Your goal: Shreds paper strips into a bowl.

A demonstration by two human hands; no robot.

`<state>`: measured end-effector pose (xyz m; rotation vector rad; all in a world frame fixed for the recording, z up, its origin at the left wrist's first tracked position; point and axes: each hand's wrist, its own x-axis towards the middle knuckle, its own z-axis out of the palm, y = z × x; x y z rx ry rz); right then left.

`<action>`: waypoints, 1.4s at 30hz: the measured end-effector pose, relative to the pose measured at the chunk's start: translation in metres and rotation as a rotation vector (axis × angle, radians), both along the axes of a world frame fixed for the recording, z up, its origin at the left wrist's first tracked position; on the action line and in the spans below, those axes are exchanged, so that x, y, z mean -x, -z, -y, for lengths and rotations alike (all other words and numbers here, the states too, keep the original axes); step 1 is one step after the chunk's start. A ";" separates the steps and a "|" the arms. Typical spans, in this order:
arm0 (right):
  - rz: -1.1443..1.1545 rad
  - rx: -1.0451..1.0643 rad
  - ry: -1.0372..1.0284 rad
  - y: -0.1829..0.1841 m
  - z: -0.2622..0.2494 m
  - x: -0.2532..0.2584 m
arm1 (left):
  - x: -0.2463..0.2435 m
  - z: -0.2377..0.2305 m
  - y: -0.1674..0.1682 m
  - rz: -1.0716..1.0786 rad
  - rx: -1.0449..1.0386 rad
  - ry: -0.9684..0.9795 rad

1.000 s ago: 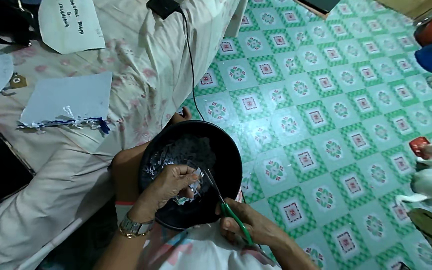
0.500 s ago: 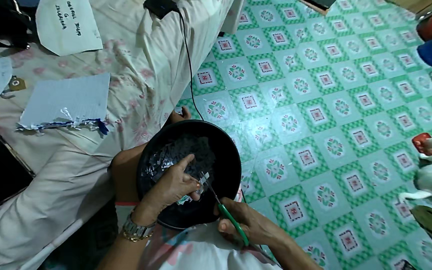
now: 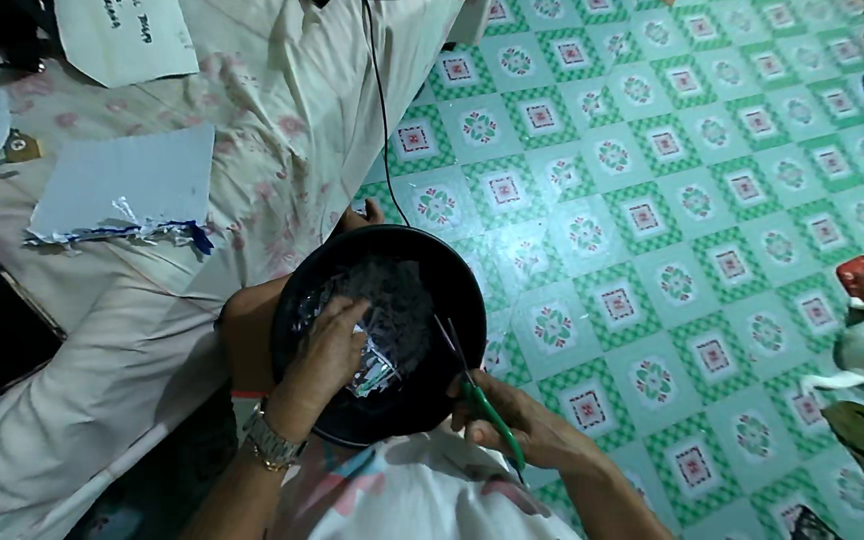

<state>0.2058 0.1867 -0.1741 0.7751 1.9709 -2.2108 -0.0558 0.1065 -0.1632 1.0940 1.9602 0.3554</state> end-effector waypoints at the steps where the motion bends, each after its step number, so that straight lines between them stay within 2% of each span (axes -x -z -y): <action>1: -0.016 -0.010 -0.032 0.000 -0.002 -0.003 | 0.000 -0.001 -0.001 0.001 0.040 0.067; 4: -0.022 0.029 -0.121 -0.006 -0.006 -0.010 | -0.003 -0.010 -0.008 0.022 0.210 0.301; 7: -0.055 0.063 -0.163 -0.006 -0.008 -0.018 | -0.013 -0.027 -0.008 -0.020 0.330 0.456; 13: -0.203 0.130 -0.089 0.001 -0.008 -0.024 | -0.054 -0.049 -0.012 -0.182 0.515 0.529; 17: -0.260 0.136 -0.039 0.009 -0.008 -0.025 | -0.068 -0.042 0.006 -0.199 0.666 0.615; 21: -0.276 0.136 -0.007 0.011 -0.011 -0.025 | -0.059 -0.046 0.001 -0.143 0.632 0.547; 24: -0.262 0.128 0.018 0.009 -0.011 -0.026 | -0.037 -0.047 -0.003 -0.049 0.537 0.431; 31: -0.214 0.142 0.024 0.012 -0.004 -0.025 | -0.009 -0.027 -0.013 0.003 0.310 0.268; 38: -0.183 0.148 0.026 0.008 -0.003 -0.021 | -0.033 -0.015 -0.003 -0.053 0.553 0.411; 42: -0.169 0.153 0.034 0.008 -0.003 -0.021 | -0.038 -0.012 0.001 -0.001 0.540 0.462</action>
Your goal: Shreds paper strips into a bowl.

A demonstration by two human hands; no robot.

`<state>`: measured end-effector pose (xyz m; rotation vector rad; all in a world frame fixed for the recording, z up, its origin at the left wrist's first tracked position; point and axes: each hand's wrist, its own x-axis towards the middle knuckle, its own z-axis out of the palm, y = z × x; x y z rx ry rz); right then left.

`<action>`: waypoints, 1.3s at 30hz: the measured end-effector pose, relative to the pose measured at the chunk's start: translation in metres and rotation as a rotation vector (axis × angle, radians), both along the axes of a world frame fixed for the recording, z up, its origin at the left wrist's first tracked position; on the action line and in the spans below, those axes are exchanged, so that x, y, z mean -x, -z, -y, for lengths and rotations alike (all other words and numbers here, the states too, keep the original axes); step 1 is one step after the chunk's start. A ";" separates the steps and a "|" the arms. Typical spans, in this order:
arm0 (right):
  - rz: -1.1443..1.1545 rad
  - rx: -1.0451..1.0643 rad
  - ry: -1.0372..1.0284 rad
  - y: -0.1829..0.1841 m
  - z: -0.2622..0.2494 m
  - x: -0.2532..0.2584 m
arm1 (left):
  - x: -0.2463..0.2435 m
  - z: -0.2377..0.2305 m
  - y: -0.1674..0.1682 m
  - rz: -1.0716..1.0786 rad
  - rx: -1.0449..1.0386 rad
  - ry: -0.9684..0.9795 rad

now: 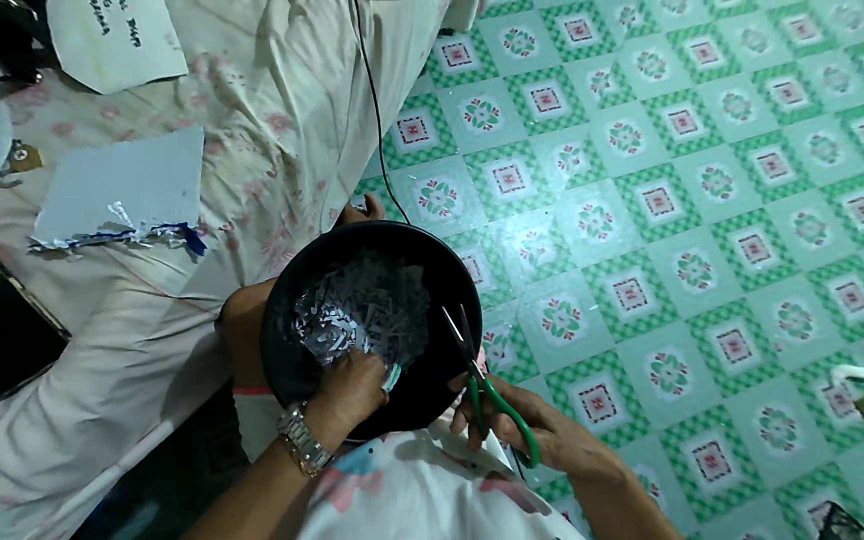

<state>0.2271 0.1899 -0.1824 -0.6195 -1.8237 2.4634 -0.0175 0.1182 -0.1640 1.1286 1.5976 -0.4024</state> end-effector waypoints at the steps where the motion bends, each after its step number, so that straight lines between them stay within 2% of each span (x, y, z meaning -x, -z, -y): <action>1: -0.001 0.010 0.002 0.000 0.000 -0.001 | 0.002 0.001 0.001 0.028 -0.017 0.005; 4: 0.013 0.047 0.044 0.000 0.003 -0.002 | 0.013 0.007 0.001 0.104 -0.141 -0.081; 8: 0.054 0.119 0.120 0.002 0.010 0.002 | 0.032 0.017 -0.011 0.184 -0.370 -0.401; 11: 0.111 0.119 0.059 0.000 0.014 0.009 | 0.037 0.021 -0.022 0.251 -0.417 -0.657; 14: 0.207 0.033 -0.063 -0.012 0.014 0.022 | 0.036 0.024 -0.024 0.338 -0.456 -0.803; 17: 0.222 -0.017 -0.110 -0.014 0.014 0.034 | 0.031 0.027 -0.022 0.430 -0.487 -0.855; 22: 0.246 -0.031 -0.066 -0.019 0.014 0.050 | 0.027 0.026 -0.022 0.506 -0.487 -0.861; 28: 0.125 0.082 0.127 -0.010 0.022 0.051 | 0.030 0.027 -0.018 0.547 -0.505 -0.897; 34: 0.247 -0.037 -0.087 -0.015 0.018 0.047 | 0.029 0.026 -0.015 0.561 -0.498 -0.904; 39: 0.187 -0.024 0.052 -0.012 0.021 0.055 | 0.029 0.024 -0.018 0.587 -0.486 -0.914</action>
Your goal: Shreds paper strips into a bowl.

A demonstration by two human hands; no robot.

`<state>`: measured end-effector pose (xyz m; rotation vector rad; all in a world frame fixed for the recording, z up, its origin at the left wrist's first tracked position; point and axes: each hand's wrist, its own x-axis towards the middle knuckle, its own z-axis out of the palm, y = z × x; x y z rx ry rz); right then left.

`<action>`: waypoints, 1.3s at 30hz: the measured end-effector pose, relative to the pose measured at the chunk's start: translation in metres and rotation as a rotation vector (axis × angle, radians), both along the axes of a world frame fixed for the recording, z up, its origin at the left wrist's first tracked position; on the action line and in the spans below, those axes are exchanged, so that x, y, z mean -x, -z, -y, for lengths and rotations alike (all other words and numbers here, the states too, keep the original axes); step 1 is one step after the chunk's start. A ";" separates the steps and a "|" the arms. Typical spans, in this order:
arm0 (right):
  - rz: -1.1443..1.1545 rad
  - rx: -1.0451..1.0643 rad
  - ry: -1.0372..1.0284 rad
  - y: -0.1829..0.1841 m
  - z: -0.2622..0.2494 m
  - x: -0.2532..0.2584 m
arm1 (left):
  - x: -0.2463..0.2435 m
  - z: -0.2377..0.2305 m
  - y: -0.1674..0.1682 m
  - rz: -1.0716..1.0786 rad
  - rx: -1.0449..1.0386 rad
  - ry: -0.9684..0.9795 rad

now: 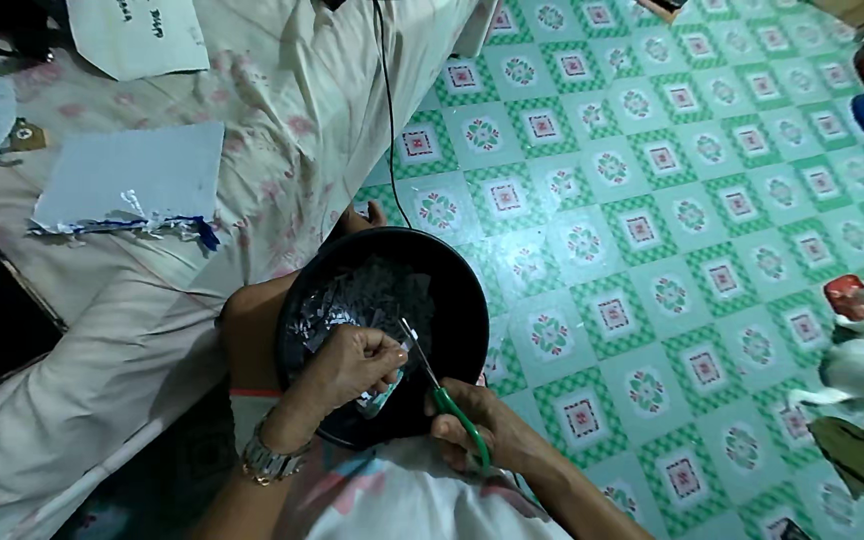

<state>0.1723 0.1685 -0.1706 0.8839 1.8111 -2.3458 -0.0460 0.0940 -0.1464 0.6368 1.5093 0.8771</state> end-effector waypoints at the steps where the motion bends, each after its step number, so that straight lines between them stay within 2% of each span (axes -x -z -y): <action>1: -0.012 0.014 0.014 0.001 0.000 0.000 | 0.001 0.002 0.001 0.003 -0.013 0.000; 7: -0.070 0.080 0.060 0.005 -0.003 -0.006 | 0.002 0.008 0.005 -0.025 -0.045 -0.035; 14: 0.016 0.042 -0.108 -0.002 -0.005 -0.014 | -0.003 0.004 0.005 -0.015 -0.062 -0.070; 21: -0.089 0.078 0.059 0.001 0.002 -0.006 | -0.005 0.004 0.005 -0.040 -0.055 -0.086; 25: 0.024 -0.020 -0.121 -0.002 -0.003 -0.011 | -0.005 0.004 0.006 -0.059 -0.047 -0.092; 28: 0.079 -0.055 -0.167 -0.004 -0.003 -0.008 | -0.009 0.002 0.006 -0.053 -0.057 -0.073; 34: -0.037 0.038 -0.009 0.004 0.002 -0.006 | -0.010 0.002 0.005 -0.036 -0.032 -0.111; 36: -0.046 0.053 -0.012 0.005 0.001 -0.009 | -0.006 0.004 0.006 -0.148 -0.035 -0.064; 39: 0.004 0.029 -0.116 0.003 -0.008 -0.016 | 0.009 0.007 0.007 -0.430 -0.041 0.016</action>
